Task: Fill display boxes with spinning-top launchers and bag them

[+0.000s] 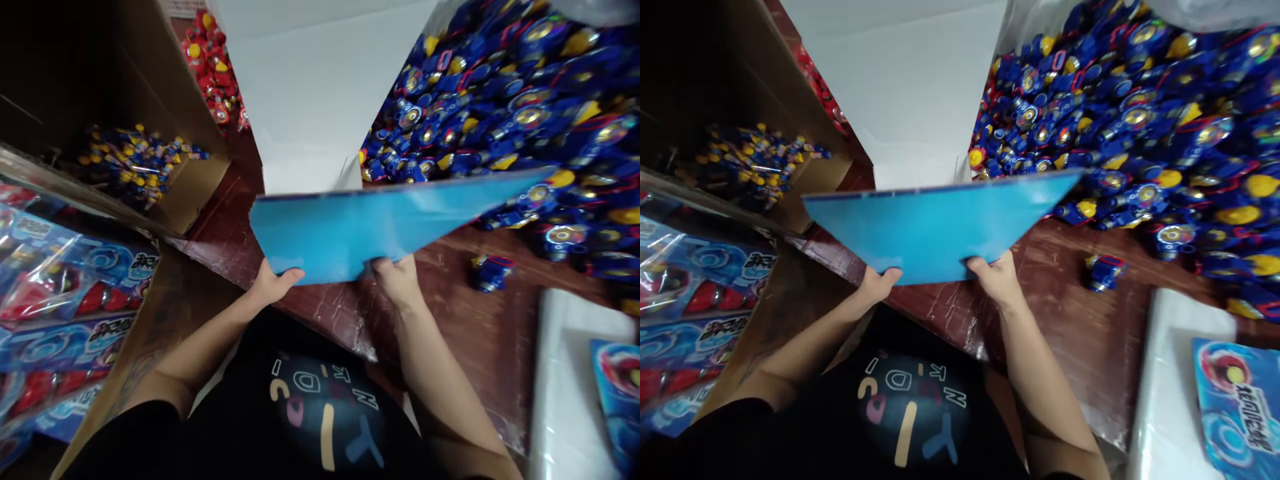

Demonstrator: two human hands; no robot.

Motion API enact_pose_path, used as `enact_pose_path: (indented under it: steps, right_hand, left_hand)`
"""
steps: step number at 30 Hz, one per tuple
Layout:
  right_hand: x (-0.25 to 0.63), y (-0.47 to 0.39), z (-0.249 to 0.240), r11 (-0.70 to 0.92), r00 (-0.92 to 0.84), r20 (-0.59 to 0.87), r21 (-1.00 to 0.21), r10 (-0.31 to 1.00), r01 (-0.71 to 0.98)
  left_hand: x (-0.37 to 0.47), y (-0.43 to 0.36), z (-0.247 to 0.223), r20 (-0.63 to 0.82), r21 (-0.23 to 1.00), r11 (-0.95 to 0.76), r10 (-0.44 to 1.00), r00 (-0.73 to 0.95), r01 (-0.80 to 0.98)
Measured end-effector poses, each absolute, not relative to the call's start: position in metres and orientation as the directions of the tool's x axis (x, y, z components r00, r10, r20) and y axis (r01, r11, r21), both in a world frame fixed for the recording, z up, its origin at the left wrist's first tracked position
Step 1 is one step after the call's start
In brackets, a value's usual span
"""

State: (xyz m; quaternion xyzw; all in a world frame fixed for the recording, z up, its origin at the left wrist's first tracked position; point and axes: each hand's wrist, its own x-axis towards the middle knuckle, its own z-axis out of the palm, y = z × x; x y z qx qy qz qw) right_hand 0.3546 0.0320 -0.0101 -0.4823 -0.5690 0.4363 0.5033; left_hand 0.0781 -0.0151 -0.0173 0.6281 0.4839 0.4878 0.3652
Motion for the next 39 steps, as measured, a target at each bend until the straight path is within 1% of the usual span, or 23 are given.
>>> enact_pose_path:
  steps: [2,4,6,8,10,12,14,15,17,19,21,24,27,29,30,32,33,34,35,36,37,38,39]
  right_hand:
    - [0.349,0.038,-0.002,0.112,-0.007,0.112,-0.986,0.994,0.120]
    - [0.345,0.042,0.005,0.070,-0.019,0.068,-0.989,0.998,0.133]
    - [0.341,0.045,0.010,0.035,-0.036,0.030,-0.987,0.999,0.155]
    - [0.339,0.047,0.013,0.008,-0.040,0.001,-0.982,0.999,0.187]
    - [0.336,0.048,0.014,-0.016,-0.031,-0.023,-0.973,0.999,0.230]
    - [0.330,0.048,0.012,-0.048,-0.004,-0.051,-0.960,0.999,0.275]
    - [0.320,0.048,0.008,-0.064,0.045,-0.052,-0.942,0.998,0.331]
    - [0.314,0.047,0.004,-0.050,0.074,-0.025,-0.927,0.997,0.373]
    - [0.302,0.046,-0.006,0.023,0.114,0.090,-0.873,0.989,0.488]
    - [0.295,0.042,-0.018,0.119,0.100,0.224,-0.786,0.970,0.606]
    - [0.292,0.036,-0.027,0.179,0.059,0.297,-0.709,0.953,0.682]
    - [0.290,0.029,-0.028,0.243,-0.020,0.358,-0.594,0.934,0.767]
    - [0.280,0.040,-0.009,0.349,-0.152,0.429,-0.429,0.890,0.833]
    - [0.264,0.063,0.008,0.422,-0.258,0.428,-0.350,0.866,0.836]
    - [0.255,0.077,0.014,0.452,-0.310,0.403,-0.330,0.861,0.829]
    - [0.238,0.107,0.020,0.489,-0.398,0.314,-0.308,0.862,0.816]
    - [0.231,0.120,0.018,0.491,-0.425,0.260,-0.306,0.867,0.816]
    - [0.225,0.131,0.014,0.482,-0.438,0.203,-0.313,0.876,0.818]
    - [0.222,0.140,0.008,0.467,-0.443,0.149,-0.327,0.884,0.822]
    - [0.219,0.146,0.001,0.449,-0.442,0.105,-0.345,0.891,0.824]
    - [0.218,0.149,-0.006,0.431,-0.436,0.074,-0.364,0.897,0.826]
    - [0.216,0.151,-0.012,0.421,-0.433,0.055,-0.378,0.899,0.825]
    - [0.215,0.151,-0.016,0.419,-0.435,0.050,-0.387,0.899,0.821]
  left_hand:
    - [0.072,-0.005,0.005,0.343,0.888,-0.319,0.939,-0.013,0.332]
    - [0.065,0.011,0.034,0.460,0.790,-0.388,0.887,-0.041,0.474]
    - [0.060,0.034,0.061,0.542,0.666,-0.448,0.840,0.026,0.597]
    - [0.059,0.062,0.077,0.569,0.583,-0.512,0.811,0.132,0.631]
    - [0.061,0.088,0.078,0.597,0.548,-0.554,0.784,0.171,0.627]
    - [0.064,0.107,0.067,0.609,0.555,-0.535,0.783,0.127,0.637]
    - [0.067,0.116,0.052,0.593,0.563,-0.472,0.803,0.066,0.679]
    - [0.068,0.119,0.046,0.577,0.556,-0.433,0.815,0.045,0.709]
    - [0.071,0.121,0.037,0.540,0.516,-0.355,0.841,0.025,0.780]
    - [0.073,0.121,0.034,0.506,0.460,-0.290,0.862,0.020,0.839]
    - [0.075,0.122,0.033,0.489,0.422,-0.255,0.872,0.019,0.870]
    - [0.077,0.123,0.030,0.486,0.432,-0.240,0.874,0.000,0.869]
    - [0.078,0.120,0.025,0.505,0.463,-0.308,0.862,0.039,0.831]
    - [0.080,0.109,0.025,0.588,0.459,-0.383,0.807,0.049,0.801]
    - [0.082,0.100,0.026,0.649,0.447,-0.412,0.760,0.029,0.794]
    - [0.086,0.074,0.029,0.761,0.404,-0.464,0.649,-0.008,0.788]
    - [0.088,0.059,0.030,0.788,0.373,-0.501,0.616,0.018,0.781]
    - [0.090,0.043,0.030,0.785,0.341,-0.549,0.613,0.089,0.763]
    - [0.091,0.029,0.029,0.748,0.311,-0.603,0.632,0.203,0.735]
    - [0.093,0.016,0.026,0.668,0.289,-0.648,0.664,0.337,0.705]
    - [0.095,0.006,0.021,0.545,0.276,-0.665,0.703,0.456,0.694]
    - [0.096,-0.002,0.015,0.400,0.262,-0.654,0.743,0.537,0.709]
    - [0.098,-0.007,0.009,0.259,0.237,-0.623,0.780,0.569,0.746]
